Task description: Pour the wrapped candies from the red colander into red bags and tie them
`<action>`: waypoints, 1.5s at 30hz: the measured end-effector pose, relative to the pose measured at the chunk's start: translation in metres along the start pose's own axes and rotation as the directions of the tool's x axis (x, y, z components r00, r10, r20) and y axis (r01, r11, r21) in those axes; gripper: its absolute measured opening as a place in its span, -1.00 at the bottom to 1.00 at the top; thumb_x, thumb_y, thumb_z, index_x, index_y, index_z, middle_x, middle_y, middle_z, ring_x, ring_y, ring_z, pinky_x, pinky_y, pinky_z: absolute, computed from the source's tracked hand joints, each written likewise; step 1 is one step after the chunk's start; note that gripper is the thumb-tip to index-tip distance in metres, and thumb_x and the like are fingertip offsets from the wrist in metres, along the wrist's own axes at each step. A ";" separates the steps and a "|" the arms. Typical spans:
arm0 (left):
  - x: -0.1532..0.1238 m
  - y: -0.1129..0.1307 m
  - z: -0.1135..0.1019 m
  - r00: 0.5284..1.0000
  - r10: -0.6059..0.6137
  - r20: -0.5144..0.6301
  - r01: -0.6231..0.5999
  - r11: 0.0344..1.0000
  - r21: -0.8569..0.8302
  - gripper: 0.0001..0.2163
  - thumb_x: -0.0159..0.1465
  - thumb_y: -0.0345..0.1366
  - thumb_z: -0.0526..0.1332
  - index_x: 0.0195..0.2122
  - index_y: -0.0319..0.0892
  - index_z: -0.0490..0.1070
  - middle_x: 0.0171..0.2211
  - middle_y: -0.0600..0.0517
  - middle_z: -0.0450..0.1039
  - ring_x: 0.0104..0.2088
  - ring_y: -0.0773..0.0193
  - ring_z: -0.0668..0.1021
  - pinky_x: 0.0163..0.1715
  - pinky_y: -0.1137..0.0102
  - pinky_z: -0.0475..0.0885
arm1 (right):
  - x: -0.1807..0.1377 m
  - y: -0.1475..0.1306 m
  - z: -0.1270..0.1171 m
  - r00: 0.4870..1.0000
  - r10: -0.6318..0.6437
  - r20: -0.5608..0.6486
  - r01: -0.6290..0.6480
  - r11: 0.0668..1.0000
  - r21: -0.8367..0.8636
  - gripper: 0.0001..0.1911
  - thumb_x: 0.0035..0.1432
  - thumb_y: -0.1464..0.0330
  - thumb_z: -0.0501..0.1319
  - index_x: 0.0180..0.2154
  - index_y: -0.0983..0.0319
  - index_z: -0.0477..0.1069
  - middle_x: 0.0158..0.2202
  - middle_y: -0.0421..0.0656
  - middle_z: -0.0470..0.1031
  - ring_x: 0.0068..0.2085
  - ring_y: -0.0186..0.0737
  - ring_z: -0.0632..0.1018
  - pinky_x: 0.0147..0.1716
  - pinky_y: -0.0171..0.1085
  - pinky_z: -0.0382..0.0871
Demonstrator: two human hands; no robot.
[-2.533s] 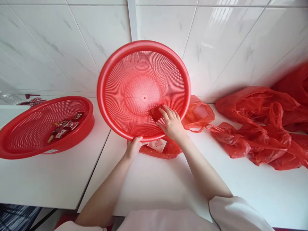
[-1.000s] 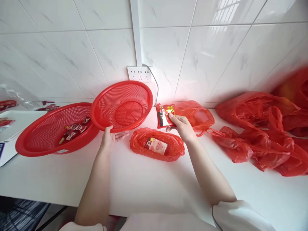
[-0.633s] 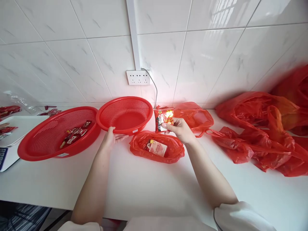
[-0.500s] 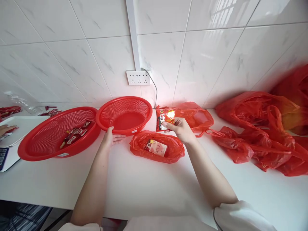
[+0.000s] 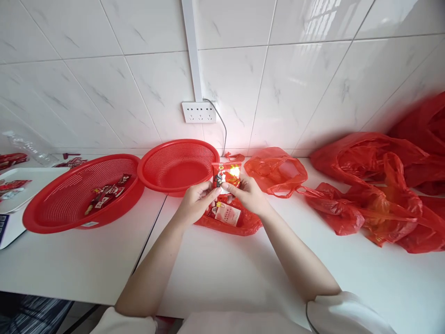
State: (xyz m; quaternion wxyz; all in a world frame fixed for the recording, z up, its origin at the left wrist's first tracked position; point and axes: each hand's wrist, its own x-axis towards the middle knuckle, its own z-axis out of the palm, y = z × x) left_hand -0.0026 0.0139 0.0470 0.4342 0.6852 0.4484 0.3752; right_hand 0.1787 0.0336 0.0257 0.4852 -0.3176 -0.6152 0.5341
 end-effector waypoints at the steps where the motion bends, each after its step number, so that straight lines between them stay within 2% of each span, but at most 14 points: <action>1: 0.005 -0.002 0.002 0.999 0.026 -0.026 -0.027 0.999 -0.034 -0.72 0.25 -0.04 0.18 -0.32 -0.18 0.42 -0.51 0.09 0.33 -0.52 0.38 0.39 -0.54 0.48 0.28 | 0.000 0.000 0.000 1.000 0.003 -0.006 -0.003 1.000 -0.014 -0.63 0.11 0.08 0.26 -0.21 0.24 0.42 -0.32 -0.16 0.49 -0.42 -0.28 0.52 -0.43 -0.27 0.46; 6: 0.015 -0.009 0.006 0.980 0.136 -0.146 -0.143 0.989 -0.036 -0.76 0.29 -0.10 0.16 -0.36 -0.18 0.38 -0.55 0.11 0.26 -0.55 0.41 0.33 -0.55 0.48 0.24 | 0.001 0.005 -0.009 0.999 0.015 0.033 -0.014 1.000 -0.020 -0.61 0.18 0.05 0.17 -0.44 0.26 0.34 -0.51 -0.22 0.38 -0.53 -0.34 0.46 -0.47 -0.31 0.39; 10: 0.014 -0.013 0.008 0.963 0.200 -0.180 -0.201 0.979 0.014 -0.76 0.29 -0.14 0.17 -0.42 -0.20 0.35 -0.58 0.12 0.24 -0.58 0.43 0.32 -0.55 0.47 0.24 | 0.002 0.006 -0.012 1.000 -0.004 0.003 0.004 0.999 -0.039 -0.62 0.15 0.07 0.21 -0.45 0.25 0.36 -0.54 -0.23 0.37 -0.52 -0.36 0.41 -0.49 -0.33 0.33; 15: 0.014 -0.020 0.005 0.992 0.117 -0.044 -0.122 0.981 -0.147 -0.76 0.27 -0.11 0.19 -0.32 -0.21 0.45 -0.52 0.07 0.40 -0.57 0.37 0.43 -0.57 0.47 0.31 | -0.001 0.000 -0.008 1.000 0.004 0.020 -0.001 0.993 -0.116 -0.59 0.16 0.04 0.18 -0.46 0.25 0.38 -0.58 -0.26 0.28 -0.55 -0.40 0.28 -0.55 -0.36 0.21; 19: 0.015 -0.021 0.004 0.999 0.035 -0.034 -0.043 0.962 -0.269 -0.75 0.17 -0.13 0.29 -0.26 -0.22 0.50 -0.39 -0.01 0.51 -0.36 0.22 0.55 -0.36 0.37 0.45 | -0.002 0.001 -0.002 0.997 0.001 0.079 0.019 0.969 -0.246 -0.52 0.19 0.01 0.13 -0.56 0.25 0.28 -0.62 -0.28 0.21 -0.58 -0.43 0.20 -0.56 -0.36 0.15; 21: 0.014 -0.021 0.004 0.999 0.012 -0.031 -0.020 0.954 -0.300 -0.76 0.15 -0.14 0.31 -0.29 -0.23 0.51 -0.36 -0.03 0.53 -0.31 0.17 0.56 -0.28 0.33 0.46 | -0.001 0.006 0.001 0.998 0.020 0.065 -0.003 0.967 -0.256 -0.45 0.21 -0.03 0.07 -0.61 0.24 0.20 -0.65 -0.27 0.21 -0.59 -0.42 0.20 -0.57 -0.35 0.15; 24: 0.013 -0.024 0.004 0.998 -0.039 0.040 0.049 0.959 -0.279 -0.77 0.12 -0.14 0.33 -0.43 -0.22 0.48 -0.50 0.03 0.48 -0.48 0.26 0.52 -0.45 0.38 0.42 | 0.002 0.011 0.002 0.999 0.030 0.022 -0.025 0.978 -0.208 -0.43 0.23 -0.05 0.00 -0.58 0.25 0.25 -0.62 -0.23 0.26 -0.56 -0.39 0.27 -0.53 -0.34 0.19; 26: 0.012 -0.027 0.004 0.988 -0.078 0.131 0.108 0.964 -0.244 -0.75 0.13 -0.12 0.32 -0.49 -0.23 0.44 -0.57 0.05 0.43 -0.56 0.30 0.47 -0.55 0.41 0.37 | 0.004 0.012 0.001 1.000 0.019 0.019 -0.016 0.986 -0.166 -0.48 0.23 -0.03 0.04 -0.49 0.27 0.34 -0.53 -0.20 0.35 -0.48 -0.35 0.33 -0.46 -0.33 0.25; 28: 0.012 -0.029 0.004 0.970 -0.109 0.218 0.156 0.964 -0.214 -0.74 0.15 -0.10 0.29 -0.46 -0.23 0.45 -0.56 0.02 0.43 -0.54 0.27 0.49 -0.56 0.40 0.37 | 0.005 0.011 0.000 1.000 0.017 0.016 -0.014 0.991 -0.130 -0.53 0.21 0.00 0.09 -0.44 0.27 0.37 -0.47 -0.18 0.40 -0.44 -0.33 0.37 -0.41 -0.33 0.28; 30: 0.012 -0.030 0.005 0.966 -0.107 0.235 0.157 0.966 -0.205 -0.73 0.18 -0.08 0.27 -0.39 -0.23 0.47 -0.50 -0.01 0.46 -0.45 0.22 0.53 -0.50 0.39 0.41 | 0.005 0.011 0.000 1.000 0.028 0.002 -0.028 0.994 -0.105 -0.56 0.21 0.02 0.10 -0.42 0.27 0.37 -0.46 -0.18 0.42 -0.44 -0.33 0.38 -0.42 -0.34 0.29; 35: 0.015 -0.029 0.007 0.998 0.023 0.050 -0.010 0.966 -0.257 -0.69 0.28 -0.06 0.14 -0.33 -0.23 0.46 -0.40 -0.01 0.46 -0.34 0.22 0.52 -0.33 0.35 0.41 | 0.004 0.009 0.000 0.999 0.010 0.039 -0.004 0.989 -0.147 -0.61 0.24 0.07 0.09 -0.38 0.26 0.39 -0.47 -0.21 0.41 -0.46 -0.35 0.36 -0.44 -0.35 0.27; 37: 0.015 -0.028 0.006 0.997 0.077 -0.013 -0.078 0.979 -0.189 -0.72 0.28 -0.10 0.15 -0.33 -0.23 0.47 -0.39 -0.01 0.45 -0.33 0.22 0.50 -0.32 0.36 0.39 | 0.003 0.008 0.001 0.999 -0.022 0.039 0.029 0.982 -0.188 -0.59 0.24 0.07 0.10 -0.40 0.27 0.40 -0.48 -0.21 0.40 -0.45 -0.35 0.37 -0.42 -0.35 0.27; 41: 0.014 -0.026 0.003 0.981 0.189 -0.040 -0.191 0.981 -0.039 -0.74 0.29 -0.13 0.15 -0.30 -0.22 0.50 -0.39 0.01 0.46 -0.33 0.23 0.48 -0.30 0.37 0.37 | 0.003 0.007 0.002 0.998 -0.038 0.056 0.049 0.978 -0.204 -0.59 0.23 0.06 0.10 -0.34 0.27 0.44 -0.43 -0.20 0.44 -0.41 -0.31 0.41 -0.39 -0.33 0.31; 45: 0.012 -0.025 0.001 0.969 0.226 -0.102 -0.221 0.973 0.064 -0.74 0.28 -0.13 0.16 -0.39 -0.20 0.50 -0.44 0.02 0.46 -0.38 0.25 0.47 -0.31 0.37 0.37 | 0.003 0.009 0.002 0.995 -0.016 0.100 0.029 0.990 -0.135 -0.60 0.22 0.05 0.11 -0.34 0.26 0.42 -0.40 -0.19 0.44 -0.37 -0.29 0.43 -0.34 -0.31 0.34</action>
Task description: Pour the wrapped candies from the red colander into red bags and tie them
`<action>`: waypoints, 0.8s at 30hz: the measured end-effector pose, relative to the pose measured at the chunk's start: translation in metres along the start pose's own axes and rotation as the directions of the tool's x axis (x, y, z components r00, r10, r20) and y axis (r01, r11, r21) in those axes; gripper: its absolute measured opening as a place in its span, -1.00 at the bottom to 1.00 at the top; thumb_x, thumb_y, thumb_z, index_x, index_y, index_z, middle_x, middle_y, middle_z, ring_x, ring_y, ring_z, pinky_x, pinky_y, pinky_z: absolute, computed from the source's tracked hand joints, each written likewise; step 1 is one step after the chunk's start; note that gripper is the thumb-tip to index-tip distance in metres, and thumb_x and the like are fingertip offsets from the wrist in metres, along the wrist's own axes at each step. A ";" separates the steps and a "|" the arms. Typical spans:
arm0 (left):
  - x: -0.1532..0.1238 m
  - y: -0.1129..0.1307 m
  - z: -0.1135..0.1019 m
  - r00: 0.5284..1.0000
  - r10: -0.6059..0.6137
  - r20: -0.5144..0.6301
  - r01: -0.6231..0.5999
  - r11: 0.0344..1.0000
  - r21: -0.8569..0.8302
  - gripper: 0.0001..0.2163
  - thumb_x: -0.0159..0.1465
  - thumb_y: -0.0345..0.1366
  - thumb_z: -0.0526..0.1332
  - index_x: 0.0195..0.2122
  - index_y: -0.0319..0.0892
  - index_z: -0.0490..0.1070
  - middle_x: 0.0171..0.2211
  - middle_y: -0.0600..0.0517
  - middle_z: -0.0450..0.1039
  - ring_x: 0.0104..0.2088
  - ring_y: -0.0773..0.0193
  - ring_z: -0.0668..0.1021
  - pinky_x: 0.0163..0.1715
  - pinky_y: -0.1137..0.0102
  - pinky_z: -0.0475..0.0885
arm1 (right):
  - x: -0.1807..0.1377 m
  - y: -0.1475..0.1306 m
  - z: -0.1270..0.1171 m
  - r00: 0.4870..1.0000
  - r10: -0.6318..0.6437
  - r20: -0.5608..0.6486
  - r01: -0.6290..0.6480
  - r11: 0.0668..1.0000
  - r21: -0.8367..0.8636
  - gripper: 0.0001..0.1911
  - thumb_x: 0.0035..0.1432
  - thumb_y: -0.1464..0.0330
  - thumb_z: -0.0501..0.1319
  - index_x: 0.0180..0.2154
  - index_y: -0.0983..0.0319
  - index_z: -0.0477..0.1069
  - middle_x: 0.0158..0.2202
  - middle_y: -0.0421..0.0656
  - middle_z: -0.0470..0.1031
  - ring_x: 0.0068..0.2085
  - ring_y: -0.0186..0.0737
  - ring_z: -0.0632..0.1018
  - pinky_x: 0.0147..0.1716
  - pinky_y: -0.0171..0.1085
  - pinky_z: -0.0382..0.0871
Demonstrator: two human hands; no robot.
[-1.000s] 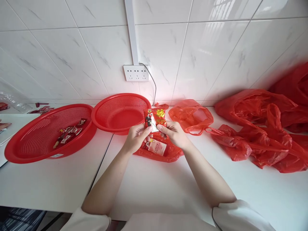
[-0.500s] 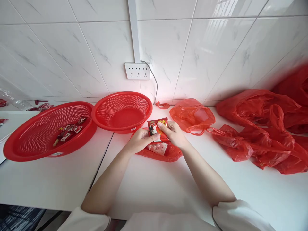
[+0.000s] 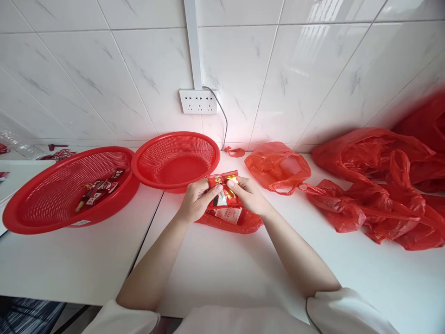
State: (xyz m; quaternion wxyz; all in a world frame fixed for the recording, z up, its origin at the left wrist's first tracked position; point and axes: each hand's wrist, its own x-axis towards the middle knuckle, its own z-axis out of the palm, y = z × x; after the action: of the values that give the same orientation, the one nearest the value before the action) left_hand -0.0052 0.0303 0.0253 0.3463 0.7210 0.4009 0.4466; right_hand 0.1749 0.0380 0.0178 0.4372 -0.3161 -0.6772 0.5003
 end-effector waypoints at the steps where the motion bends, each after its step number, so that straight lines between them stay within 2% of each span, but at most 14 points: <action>1: 0.000 0.000 0.000 1.000 -0.007 -0.031 0.008 1.000 0.026 -0.73 0.27 -0.12 0.17 -0.42 -0.20 0.49 -0.45 0.03 0.45 -0.39 0.26 0.47 -0.33 0.37 0.36 | 0.000 0.000 0.000 0.999 0.013 0.036 -0.014 0.999 0.039 -0.61 0.20 0.05 0.14 -0.33 0.26 0.42 -0.38 -0.18 0.45 -0.34 -0.26 0.44 -0.31 -0.29 0.36; 4: 0.000 -0.002 -0.001 0.996 -0.054 -0.077 0.056 0.998 0.028 -0.72 0.23 -0.09 0.20 -0.44 -0.20 0.49 -0.48 0.03 0.45 -0.43 0.27 0.46 -0.39 0.39 0.35 | 0.001 0.001 0.000 0.993 0.037 0.113 -0.052 0.989 0.139 -0.65 0.14 0.07 0.22 -0.26 0.24 0.44 -0.31 -0.16 0.48 -0.27 -0.20 0.49 -0.23 -0.23 0.40; 7: 0.001 -0.004 -0.004 0.991 -0.125 0.043 0.128 0.989 -0.075 -0.75 0.18 -0.09 0.26 -0.36 -0.20 0.51 -0.43 0.01 0.48 -0.40 0.24 0.49 -0.40 0.40 0.36 | 0.001 0.002 0.000 0.998 0.019 0.065 -0.029 0.987 0.157 -0.65 0.14 0.09 0.23 -0.20 0.22 0.45 -0.27 -0.15 0.50 -0.23 -0.18 0.51 -0.19 -0.21 0.41; 10: 0.002 -0.005 -0.007 0.977 -0.181 0.116 0.191 0.978 -0.081 -0.74 0.10 -0.12 0.33 -0.30 -0.21 0.54 -0.35 -0.02 0.52 -0.34 0.19 0.52 -0.38 0.38 0.39 | 0.001 0.005 0.000 1.000 -0.014 -0.007 0.015 0.996 0.087 -0.64 0.13 0.10 0.24 -0.17 0.23 0.47 -0.25 -0.14 0.51 -0.22 -0.18 0.51 -0.19 -0.23 0.40; 16: 0.001 -0.001 -0.009 0.983 -0.110 0.147 0.130 0.982 -0.137 -0.77 0.16 -0.18 0.29 -0.26 -0.23 0.53 -0.30 -0.04 0.51 -0.28 0.18 0.52 -0.30 0.35 0.42 | 0.001 0.005 0.003 0.998 0.001 -0.060 -0.001 1.000 -0.009 -0.61 0.13 0.05 0.23 -0.20 0.23 0.47 -0.30 -0.14 0.50 -0.25 -0.19 0.49 -0.24 -0.25 0.38; 20: 0.000 0.000 -0.004 0.994 -0.070 0.080 0.081 0.988 -0.130 -0.77 0.18 -0.17 0.26 -0.25 -0.22 0.52 -0.26 -0.06 0.53 -0.22 0.15 0.54 -0.21 0.33 0.42 | 0.002 0.002 0.002 0.999 0.021 -0.036 -0.018 0.996 0.085 -0.57 0.19 0.00 0.12 -0.27 0.23 0.45 -0.32 -0.16 0.48 -0.27 -0.23 0.47 -0.22 -0.26 0.38; 24: 0.003 -0.004 -0.001 0.992 -0.084 -0.098 0.080 0.996 -0.051 -0.74 0.18 -0.12 0.26 -0.25 -0.20 0.51 -0.29 -0.04 0.55 -0.29 0.18 0.54 -0.26 0.35 0.42 | 0.003 0.003 -0.001 0.999 0.019 -0.031 -0.018 0.999 0.041 -0.63 0.14 0.03 0.20 -0.29 0.22 0.42 -0.33 -0.17 0.45 -0.26 -0.23 0.46 -0.26 -0.28 0.35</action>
State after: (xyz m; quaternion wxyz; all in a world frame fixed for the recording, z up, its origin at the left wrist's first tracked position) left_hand -0.0065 0.0347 0.0230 0.3609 0.6724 0.4363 0.4768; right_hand 0.1742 0.0420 0.0159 0.4496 -0.3212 -0.6569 0.5130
